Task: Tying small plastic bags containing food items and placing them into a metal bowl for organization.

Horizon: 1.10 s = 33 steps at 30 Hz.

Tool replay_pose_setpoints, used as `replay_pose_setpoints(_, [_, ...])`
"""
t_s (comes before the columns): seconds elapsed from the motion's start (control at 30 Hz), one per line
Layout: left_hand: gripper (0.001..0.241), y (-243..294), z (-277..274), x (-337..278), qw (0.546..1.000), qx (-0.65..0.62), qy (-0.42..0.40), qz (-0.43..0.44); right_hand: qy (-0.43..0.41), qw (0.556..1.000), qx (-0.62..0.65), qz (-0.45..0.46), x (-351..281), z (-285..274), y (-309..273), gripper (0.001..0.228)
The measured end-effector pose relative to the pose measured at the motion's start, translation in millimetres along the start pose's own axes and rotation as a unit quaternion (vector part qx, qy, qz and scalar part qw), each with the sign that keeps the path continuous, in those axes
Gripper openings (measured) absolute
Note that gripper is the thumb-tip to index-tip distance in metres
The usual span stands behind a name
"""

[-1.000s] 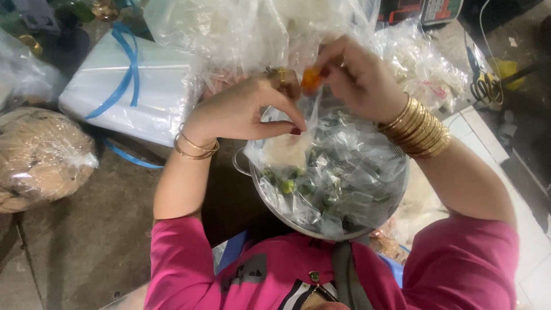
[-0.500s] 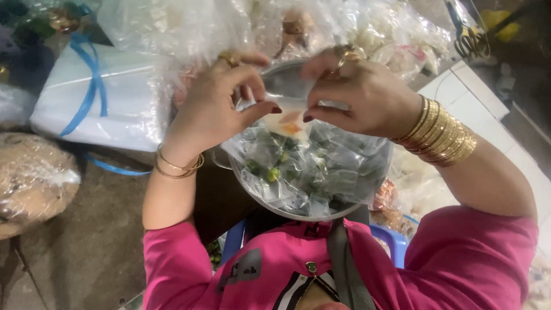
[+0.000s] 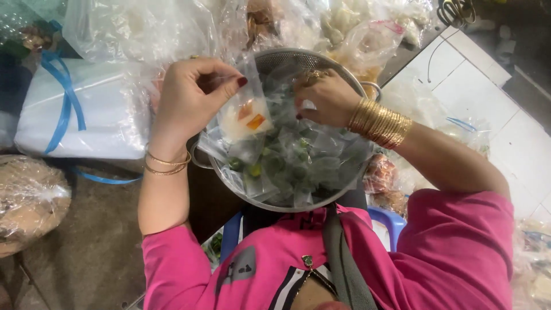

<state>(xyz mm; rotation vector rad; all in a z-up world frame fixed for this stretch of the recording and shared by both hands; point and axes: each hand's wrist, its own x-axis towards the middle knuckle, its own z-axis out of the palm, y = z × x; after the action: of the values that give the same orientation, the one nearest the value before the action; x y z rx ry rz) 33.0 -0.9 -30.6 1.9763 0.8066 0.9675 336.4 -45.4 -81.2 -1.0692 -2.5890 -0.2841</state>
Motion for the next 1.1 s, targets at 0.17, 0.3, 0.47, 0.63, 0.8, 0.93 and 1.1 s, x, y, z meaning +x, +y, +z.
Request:
replay_pose_setpoints(0.17, [0.012,10.2,7.0,9.4,0.996,0.0,0.07,0.046,-0.013,0.972,0.22,0.084,-6.3,-41.2,-1.0,0.013])
replay_pose_setpoints(0.3, [0.013,29.0,37.8,38.4,0.997,0.057,-0.038,0.028,0.042,0.977,0.207,0.026,-3.2,-72.9,-9.8,0.007])
replay_pose_setpoints(0.47, [0.026,45.9,60.3,49.2,0.981,-0.08,-0.175,0.028,0.142,0.979,0.147,0.009,-2.4,-83.1,-7.9,0.004])
replay_pose_setpoints(0.63, [0.012,45.9,82.7,51.7,0.985,0.009,-0.161,-0.067,0.187,0.967,0.175,0.008,-4.2,-83.9,-10.3,0.006])
replay_pose_setpoints(0.8, [0.01,34.4,79.1,50.3,0.992,-0.058,-0.111,0.027,0.06,0.915,0.378,0.128,-15.6,-82.1,16.6,0.049])
replay_pose_setpoints(0.93, [0.008,28.3,84.2,52.2,0.997,-0.017,-0.071,0.04,0.034,0.903,0.401,0.152,-24.3,-56.1,25.8,0.007])
replay_pose_setpoints(1.1, [0.024,22.3,89.4,54.9,0.992,-0.04,-0.1,0.064,0.11,0.872,0.431,0.205,-19.4,-48.1,18.2,0.013])
